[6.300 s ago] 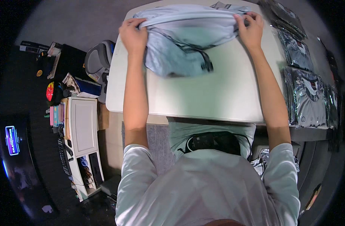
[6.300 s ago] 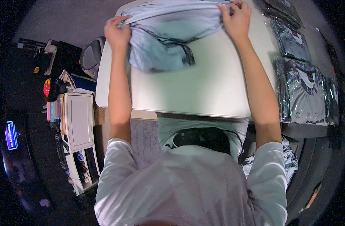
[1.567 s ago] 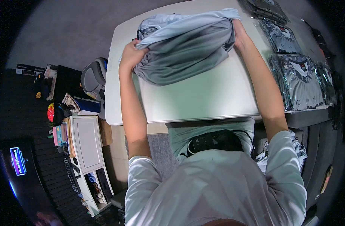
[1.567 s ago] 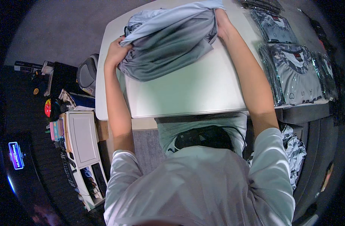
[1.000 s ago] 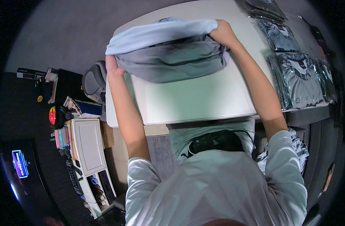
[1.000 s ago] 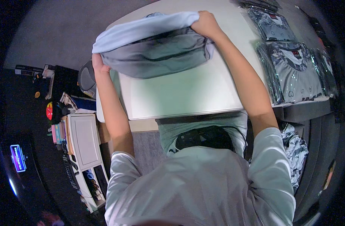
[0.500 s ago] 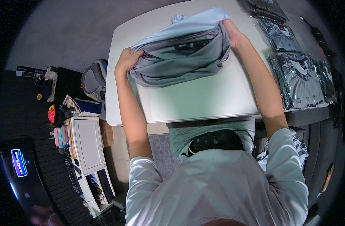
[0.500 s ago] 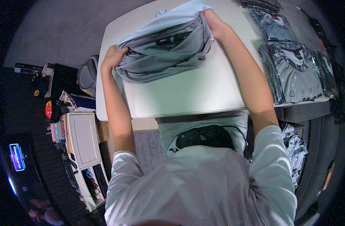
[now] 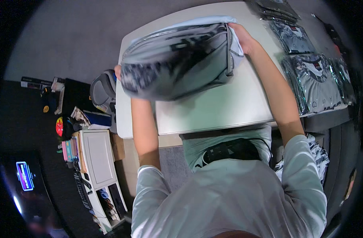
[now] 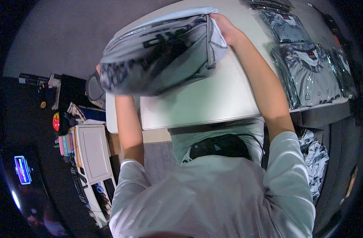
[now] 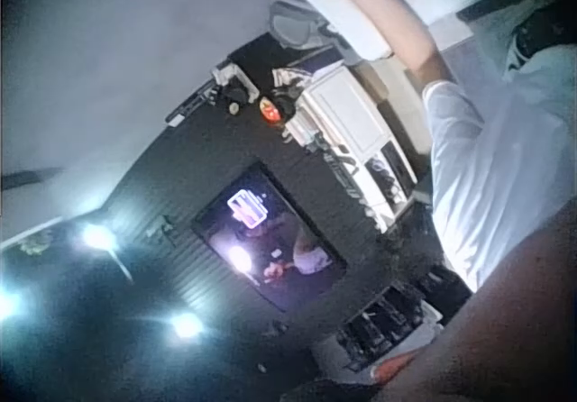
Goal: The recorder is folding several grey t-shirts on a white folding table.
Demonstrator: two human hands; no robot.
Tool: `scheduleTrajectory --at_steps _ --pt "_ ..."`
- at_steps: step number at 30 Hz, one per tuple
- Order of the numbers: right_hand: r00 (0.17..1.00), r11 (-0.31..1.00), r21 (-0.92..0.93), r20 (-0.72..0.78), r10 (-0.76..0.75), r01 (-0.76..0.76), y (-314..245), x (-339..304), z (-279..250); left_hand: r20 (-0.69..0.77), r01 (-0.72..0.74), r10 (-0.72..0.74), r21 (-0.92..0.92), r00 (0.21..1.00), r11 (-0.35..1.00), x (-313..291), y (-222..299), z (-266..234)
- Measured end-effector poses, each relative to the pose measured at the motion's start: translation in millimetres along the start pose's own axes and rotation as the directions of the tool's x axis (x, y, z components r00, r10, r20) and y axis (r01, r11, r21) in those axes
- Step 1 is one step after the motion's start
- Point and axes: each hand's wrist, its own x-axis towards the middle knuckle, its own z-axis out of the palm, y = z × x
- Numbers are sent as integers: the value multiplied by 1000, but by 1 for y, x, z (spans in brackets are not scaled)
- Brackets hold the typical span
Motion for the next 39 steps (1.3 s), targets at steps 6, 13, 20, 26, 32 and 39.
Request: scheduleTrajectory --at_steps 6,13,20,26,32,39 --pt "997 987 151 -59 -52 61 -8 7 -11 870 380 164 -363 466 851 -65 23 18" --pt "937 955 264 278 -211 136 -30 14 -85 435 -482 -895 766 -97 425 -1 124 52" --pt "841 719 -598 540 34 354 -59 -71 34 321 -398 -557 917 766 -19 44 102 -34" --pt "982 -518 -834 163 98 190 -12 -123 116 401 -561 -578 819 710 -122 51 93 -81" --pt "759 -534 -838 272 -591 -116 11 -51 39 892 -822 -90 445 444 354 14 119 -65" --pt "868 -540 -813 92 -488 -217 33 -29 -2 907 -883 188 292 378 367 -59 118 -52"
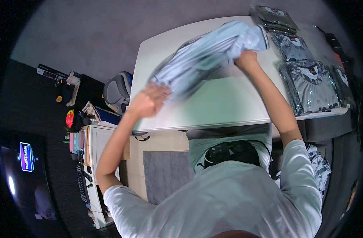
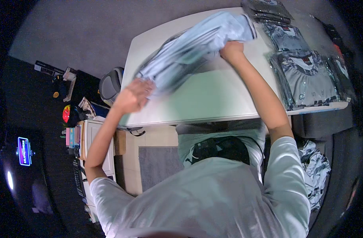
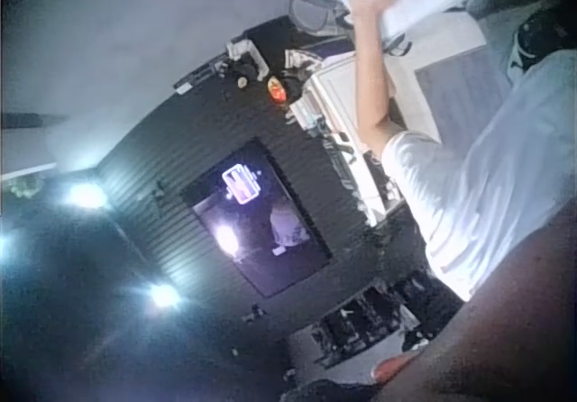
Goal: The recorder is folding several grey t-shirts on a white folding table.
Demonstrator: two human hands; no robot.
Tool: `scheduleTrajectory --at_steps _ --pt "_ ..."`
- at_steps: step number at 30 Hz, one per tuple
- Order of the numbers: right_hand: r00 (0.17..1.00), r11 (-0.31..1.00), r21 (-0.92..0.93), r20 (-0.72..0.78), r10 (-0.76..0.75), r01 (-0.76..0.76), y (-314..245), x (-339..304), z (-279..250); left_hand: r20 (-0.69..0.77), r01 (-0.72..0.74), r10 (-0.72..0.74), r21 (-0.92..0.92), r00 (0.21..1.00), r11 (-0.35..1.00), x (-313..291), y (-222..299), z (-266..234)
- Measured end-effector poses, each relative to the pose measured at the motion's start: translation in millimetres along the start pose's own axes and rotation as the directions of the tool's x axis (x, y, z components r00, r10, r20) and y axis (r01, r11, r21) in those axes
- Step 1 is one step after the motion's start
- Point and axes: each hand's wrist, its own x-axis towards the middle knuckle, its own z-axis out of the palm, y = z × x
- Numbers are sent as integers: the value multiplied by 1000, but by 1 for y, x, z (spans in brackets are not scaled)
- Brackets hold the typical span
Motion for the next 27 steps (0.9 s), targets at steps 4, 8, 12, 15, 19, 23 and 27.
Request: scheduleTrajectory --at_steps 4,8,12,15,19,23,27 --pt "883 985 -168 -468 -47 -36 4 -14 -23 -3 15 -17 -284 1000 959 11 35 8" --pt "999 991 135 28 18 -21 10 -18 -64 -244 588 -671 -336 700 736 53 17 32" --pt "930 972 232 345 -127 47 21 -23 -72 42 726 -741 -244 671 643 56 -31 85" --pt "816 836 540 434 -382 104 45 -24 -82 38 825 -860 -305 509 476 92 -25 39" --pt "790 241 940 335 -513 -242 57 -33 -110 -361 692 -693 -156 625 705 103 -35 13" --pt "983 543 821 -124 -137 179 61 -12 -82 -331 374 -453 -275 828 886 116 7 10" --pt "777 879 357 -629 -23 315 62 -2 -24 397 310 -58 -609 916 730 114 67 -2"
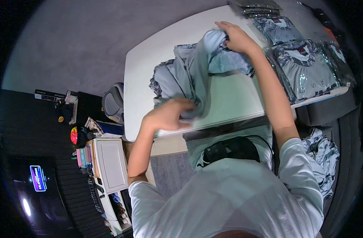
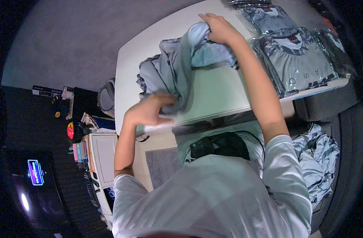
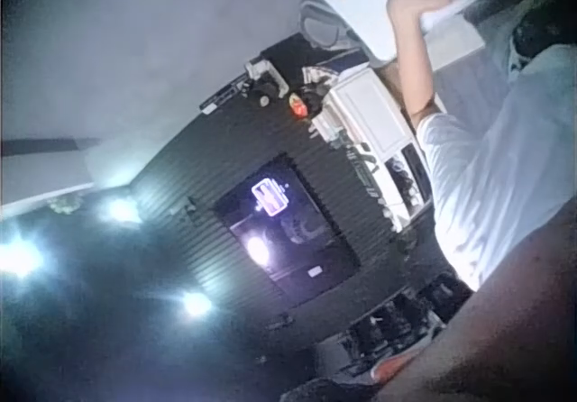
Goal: The recorder is folding several grey t-shirts on a white folding table.
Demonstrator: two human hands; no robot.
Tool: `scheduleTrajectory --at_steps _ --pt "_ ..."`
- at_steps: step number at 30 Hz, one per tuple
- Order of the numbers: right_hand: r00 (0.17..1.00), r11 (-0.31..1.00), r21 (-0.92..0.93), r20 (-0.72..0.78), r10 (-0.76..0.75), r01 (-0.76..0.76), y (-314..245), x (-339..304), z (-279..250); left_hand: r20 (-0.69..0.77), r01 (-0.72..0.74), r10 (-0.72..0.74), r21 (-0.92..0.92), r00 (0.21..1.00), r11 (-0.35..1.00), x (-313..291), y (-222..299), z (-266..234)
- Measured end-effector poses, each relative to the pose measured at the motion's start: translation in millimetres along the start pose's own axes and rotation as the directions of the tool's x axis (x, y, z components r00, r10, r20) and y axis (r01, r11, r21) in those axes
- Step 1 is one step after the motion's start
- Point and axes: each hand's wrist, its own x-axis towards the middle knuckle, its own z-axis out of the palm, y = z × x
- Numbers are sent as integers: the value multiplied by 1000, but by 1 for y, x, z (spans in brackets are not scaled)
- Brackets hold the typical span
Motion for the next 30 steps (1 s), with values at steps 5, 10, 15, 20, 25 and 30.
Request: scheduleTrajectory --at_steps 5,10,15,20,25,30 --pt "800 951 25 547 246 -309 -7 9 -7 132 414 -398 -426 908 804 -9 -12 -25" --pt "973 965 175 156 171 -197 10 16 -9 -614 496 -427 -66 664 866 -1 -83 -3" --pt "858 747 574 514 -11 -334 -8 23 -49 -668 554 -559 -255 491 792 -31 -180 2" --pt "510 533 504 847 -151 -680 -9 28 -77 -468 -335 -806 -872 363 356 -55 -224 -31" --pt "369 747 68 896 245 -661 15 11 -48 -477 -601 -865 -740 155 300 -90 -267 -48" --pt "330 920 -160 900 285 -358 -15 17 -49 -789 373 -604 -530 112 762 -171 -294 -37"
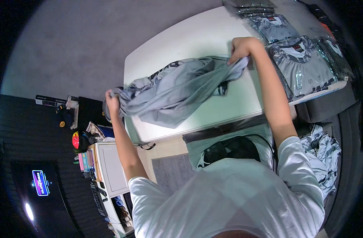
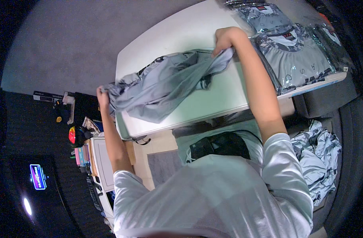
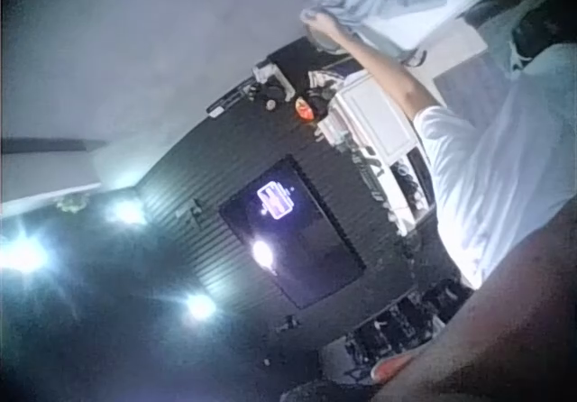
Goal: The recorder is folding several grey t-shirts on a white folding table.
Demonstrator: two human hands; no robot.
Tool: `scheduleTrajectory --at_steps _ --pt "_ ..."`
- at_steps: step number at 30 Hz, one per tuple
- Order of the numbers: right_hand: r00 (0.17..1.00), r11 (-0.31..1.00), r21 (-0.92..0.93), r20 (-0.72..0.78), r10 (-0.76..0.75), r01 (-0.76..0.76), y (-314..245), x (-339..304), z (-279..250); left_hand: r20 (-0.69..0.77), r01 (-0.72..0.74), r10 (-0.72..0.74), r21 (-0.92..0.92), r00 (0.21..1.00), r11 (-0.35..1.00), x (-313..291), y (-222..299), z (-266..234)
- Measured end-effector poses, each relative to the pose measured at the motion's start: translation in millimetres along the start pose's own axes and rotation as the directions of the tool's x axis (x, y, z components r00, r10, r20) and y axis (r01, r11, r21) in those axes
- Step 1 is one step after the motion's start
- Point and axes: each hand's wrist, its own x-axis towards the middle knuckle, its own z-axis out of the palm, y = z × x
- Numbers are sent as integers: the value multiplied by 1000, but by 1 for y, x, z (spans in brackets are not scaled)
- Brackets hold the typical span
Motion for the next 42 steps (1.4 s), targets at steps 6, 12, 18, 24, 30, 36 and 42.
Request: scheduleTrajectory --at_steps 6,12,18,24,30,36,42 --pt "534 731 92 -745 -400 676 -63 44 57 249 5 -89 320 964 947 -56 86 27" --pt "769 843 82 -464 -440 532 -93 42 92 336 -62 -73 374 939 925 -53 115 15" --pt "900 906 -220 -171 -402 363 -104 19 83 540 1 -223 381 812 925 -37 53 -30" --pt "953 927 -296 -124 -277 231 -100 14 77 -35 -155 175 318 984 935 -26 13 -72" --pt "966 950 -261 -144 -214 172 -99 8 66 -109 -143 326 738 939 659 -44 67 -36" --pt "818 925 -150 -433 -379 349 -84 34 91 401 -538 459 104 793 837 -111 204 90" --pt "719 804 334 -676 -159 492 -82 53 72 492 -660 563 30 664 751 -128 260 174"
